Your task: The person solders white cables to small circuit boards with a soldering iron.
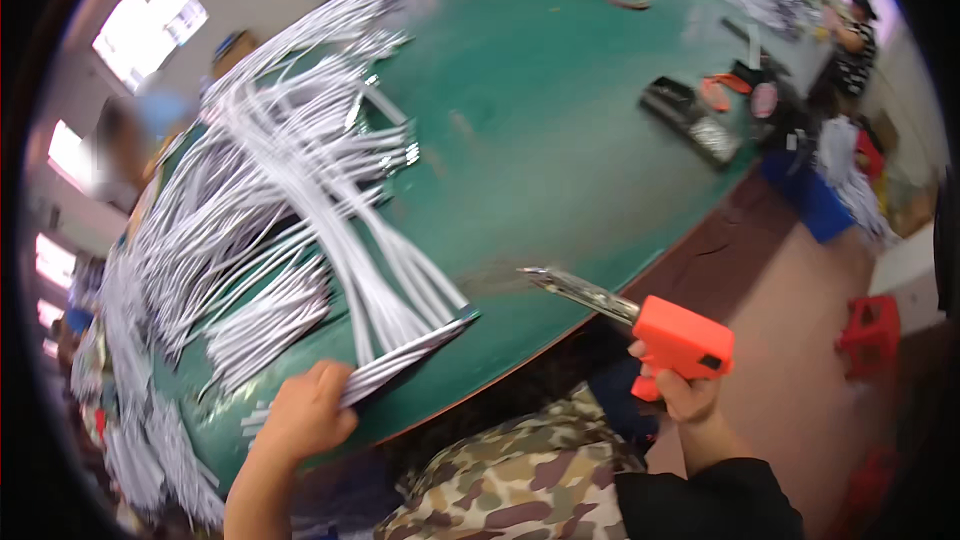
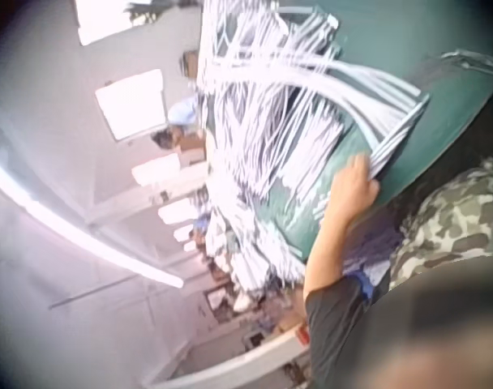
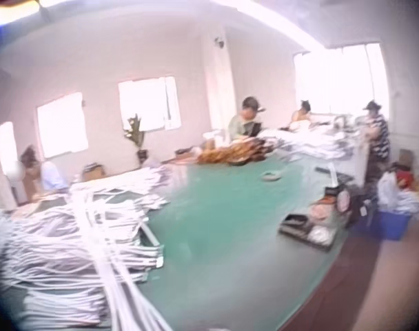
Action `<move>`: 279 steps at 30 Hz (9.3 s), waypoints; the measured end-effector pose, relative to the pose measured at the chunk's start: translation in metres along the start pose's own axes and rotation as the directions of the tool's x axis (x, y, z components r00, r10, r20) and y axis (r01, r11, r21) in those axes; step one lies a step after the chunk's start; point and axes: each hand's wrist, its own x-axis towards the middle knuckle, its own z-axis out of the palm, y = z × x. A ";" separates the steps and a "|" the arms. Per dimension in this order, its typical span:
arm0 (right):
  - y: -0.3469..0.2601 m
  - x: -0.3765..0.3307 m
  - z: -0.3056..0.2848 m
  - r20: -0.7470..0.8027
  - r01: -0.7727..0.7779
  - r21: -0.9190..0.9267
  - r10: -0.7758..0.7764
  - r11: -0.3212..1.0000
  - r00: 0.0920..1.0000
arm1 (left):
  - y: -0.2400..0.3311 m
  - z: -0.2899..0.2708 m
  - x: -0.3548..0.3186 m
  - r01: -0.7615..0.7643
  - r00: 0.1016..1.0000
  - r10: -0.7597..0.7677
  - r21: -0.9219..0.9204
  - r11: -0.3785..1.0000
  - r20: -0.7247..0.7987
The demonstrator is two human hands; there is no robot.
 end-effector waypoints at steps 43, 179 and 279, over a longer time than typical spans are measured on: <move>0.008 0.178 -0.103 -0.461 -0.247 -0.693 -0.152 0.677 0.874 | -0.017 -0.021 -0.022 -0.233 0.951 0.240 0.058 0.971 -0.194; 0.014 0.268 0.203 0.903 0.959 -0.282 -0.350 -0.039 0.251 | 0.000 0.040 0.101 -0.316 0.882 0.315 0.056 0.947 -0.351; -0.004 0.061 0.219 0.841 0.768 -0.464 -0.052 0.442 0.538 | -0.048 0.020 0.025 -0.168 0.962 0.018 -0.539 0.825 -0.271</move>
